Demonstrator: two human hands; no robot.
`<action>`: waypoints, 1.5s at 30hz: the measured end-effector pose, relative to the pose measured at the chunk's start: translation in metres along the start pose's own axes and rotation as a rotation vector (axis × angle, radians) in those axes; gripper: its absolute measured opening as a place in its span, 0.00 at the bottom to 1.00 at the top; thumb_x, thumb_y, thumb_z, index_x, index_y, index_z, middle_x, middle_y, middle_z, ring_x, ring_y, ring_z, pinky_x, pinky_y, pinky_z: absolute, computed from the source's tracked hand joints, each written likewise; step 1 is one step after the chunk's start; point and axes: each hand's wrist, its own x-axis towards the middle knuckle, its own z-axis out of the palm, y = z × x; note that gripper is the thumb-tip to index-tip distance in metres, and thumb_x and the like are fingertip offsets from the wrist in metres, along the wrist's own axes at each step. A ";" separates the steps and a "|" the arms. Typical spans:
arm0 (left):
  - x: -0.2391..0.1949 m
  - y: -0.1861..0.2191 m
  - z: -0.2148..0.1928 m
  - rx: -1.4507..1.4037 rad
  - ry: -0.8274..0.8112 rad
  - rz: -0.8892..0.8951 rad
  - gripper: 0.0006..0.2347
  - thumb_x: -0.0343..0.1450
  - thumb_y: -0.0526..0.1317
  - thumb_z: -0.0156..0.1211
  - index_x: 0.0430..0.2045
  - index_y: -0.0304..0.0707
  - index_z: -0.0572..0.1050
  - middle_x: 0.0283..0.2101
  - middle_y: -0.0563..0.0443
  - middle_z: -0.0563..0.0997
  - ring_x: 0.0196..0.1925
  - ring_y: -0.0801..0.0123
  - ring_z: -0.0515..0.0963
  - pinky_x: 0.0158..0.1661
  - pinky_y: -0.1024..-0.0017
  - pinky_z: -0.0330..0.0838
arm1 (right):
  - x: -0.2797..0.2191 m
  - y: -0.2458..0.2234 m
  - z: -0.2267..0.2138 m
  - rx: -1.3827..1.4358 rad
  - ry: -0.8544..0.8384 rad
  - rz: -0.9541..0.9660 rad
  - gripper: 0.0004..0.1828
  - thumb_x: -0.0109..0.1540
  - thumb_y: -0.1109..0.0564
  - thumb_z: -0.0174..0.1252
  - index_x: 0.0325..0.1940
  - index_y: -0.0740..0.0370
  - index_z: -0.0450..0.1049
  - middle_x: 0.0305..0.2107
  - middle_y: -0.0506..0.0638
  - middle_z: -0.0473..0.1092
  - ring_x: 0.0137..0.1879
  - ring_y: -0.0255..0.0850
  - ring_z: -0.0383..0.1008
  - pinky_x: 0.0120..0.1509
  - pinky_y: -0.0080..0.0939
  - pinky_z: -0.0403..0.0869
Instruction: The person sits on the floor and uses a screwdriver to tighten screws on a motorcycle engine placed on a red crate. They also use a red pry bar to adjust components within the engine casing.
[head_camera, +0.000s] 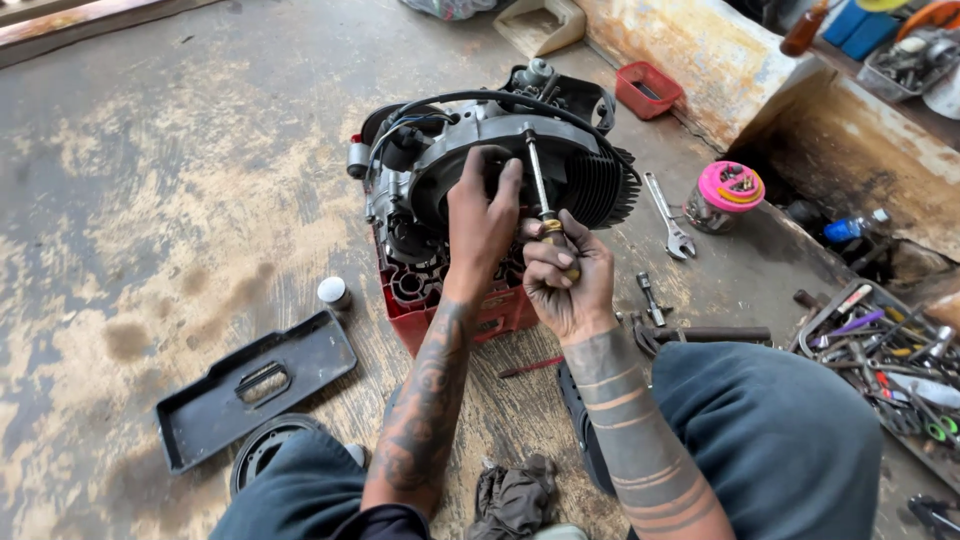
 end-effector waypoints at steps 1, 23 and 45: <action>0.003 0.006 -0.002 0.011 0.014 -0.006 0.09 0.75 0.45 0.55 0.44 0.45 0.75 0.36 0.40 0.84 0.42 0.45 0.85 0.45 0.54 0.74 | 0.002 -0.003 0.001 0.005 0.004 0.017 0.13 0.69 0.55 0.51 0.48 0.70 0.65 0.30 0.45 0.62 0.26 0.28 0.68 0.17 0.20 0.59; 0.034 -0.039 0.017 0.067 -0.263 -0.496 0.14 0.62 0.51 0.68 0.35 0.45 0.86 0.41 0.43 0.85 0.50 0.52 0.84 0.50 0.59 0.76 | -0.002 0.020 0.054 -0.990 0.470 -0.185 0.19 0.59 0.44 0.63 0.44 0.58 0.70 0.28 0.47 0.66 0.34 0.42 0.73 0.36 0.43 0.72; -0.028 0.027 -0.020 -0.211 -0.424 -0.472 0.18 0.72 0.44 0.64 0.52 0.31 0.79 0.48 0.30 0.82 0.49 0.54 0.80 0.52 0.52 0.77 | -0.049 -0.011 0.012 -1.002 0.014 -0.240 0.28 0.64 0.60 0.46 0.70 0.68 0.60 0.50 0.70 0.72 0.45 0.54 0.78 0.36 0.42 0.77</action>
